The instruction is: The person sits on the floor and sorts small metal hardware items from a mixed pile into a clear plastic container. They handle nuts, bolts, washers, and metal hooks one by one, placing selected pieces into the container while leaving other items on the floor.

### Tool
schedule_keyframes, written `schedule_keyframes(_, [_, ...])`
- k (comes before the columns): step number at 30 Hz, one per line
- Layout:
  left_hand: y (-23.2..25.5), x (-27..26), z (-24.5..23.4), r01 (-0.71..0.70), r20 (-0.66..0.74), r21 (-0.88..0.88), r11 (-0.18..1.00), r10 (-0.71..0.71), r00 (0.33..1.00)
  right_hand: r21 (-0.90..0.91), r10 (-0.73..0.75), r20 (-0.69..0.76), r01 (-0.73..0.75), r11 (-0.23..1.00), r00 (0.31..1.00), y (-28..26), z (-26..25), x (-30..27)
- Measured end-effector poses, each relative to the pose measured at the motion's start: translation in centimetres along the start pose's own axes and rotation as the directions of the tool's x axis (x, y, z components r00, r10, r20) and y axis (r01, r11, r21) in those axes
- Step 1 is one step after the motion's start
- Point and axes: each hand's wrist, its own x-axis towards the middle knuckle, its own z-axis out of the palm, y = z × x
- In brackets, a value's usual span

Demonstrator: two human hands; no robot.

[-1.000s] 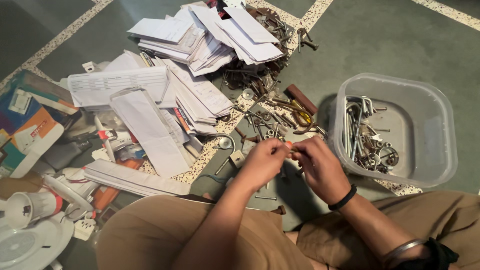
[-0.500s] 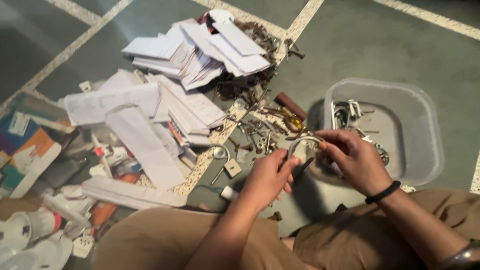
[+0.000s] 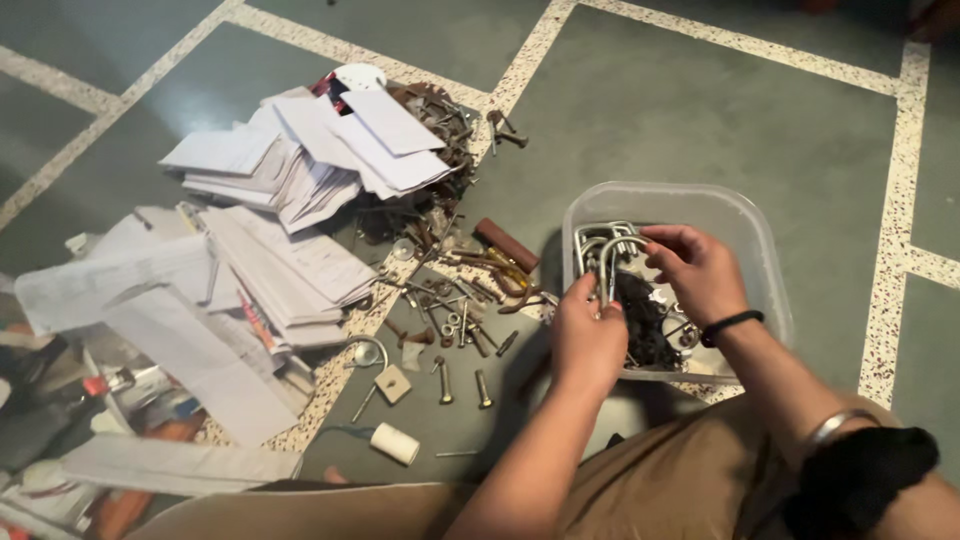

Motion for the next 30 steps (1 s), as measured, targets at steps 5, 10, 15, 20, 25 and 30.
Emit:
schedule_keyframes(5, [-1.8,0.9,2.0,-0.136,-0.116,0.009,0.991,0.136,0.984,0.007,-0.044,0.03,0.044,0.999,0.999,3.4,1.4,1.5])
schedule_keyframes(10, [-4.7,0.9,3.0,-0.211,-0.132,0.133,0.968,0.229,0.964,-0.166,-0.374,0.17,0.401,0.901,0.912,4.6,2.3,1.8])
schedule_keyframes(15, [-4.4,0.7,2.6,-0.179,-0.072,-0.072,0.981,0.174,0.982,-0.182,-0.424,0.212,0.462,0.868,0.88,3.8,2.5,0.8])
schedule_keyframes(20, [-4.0,-1.3,-0.8,-0.143,0.025,-0.227,0.963,0.153,0.988,-0.357,-0.459,0.148,0.481,0.801,0.876,-0.3,2.5,-2.6])
schedule_keyframes(25, [-3.4,-2.5,-11.1,-0.261,-0.096,-0.071,0.963,0.254,0.962,-0.307,-0.569,0.181,0.596,0.742,0.802,-4.7,3.4,-6.3])
schedule_keyframes(30, [-0.6,-5.2,-22.4,-0.045,-0.013,0.503,0.863,0.06,0.998,-0.192,-0.565,0.338,0.643,0.742,0.753,-6.3,5.3,-9.5])
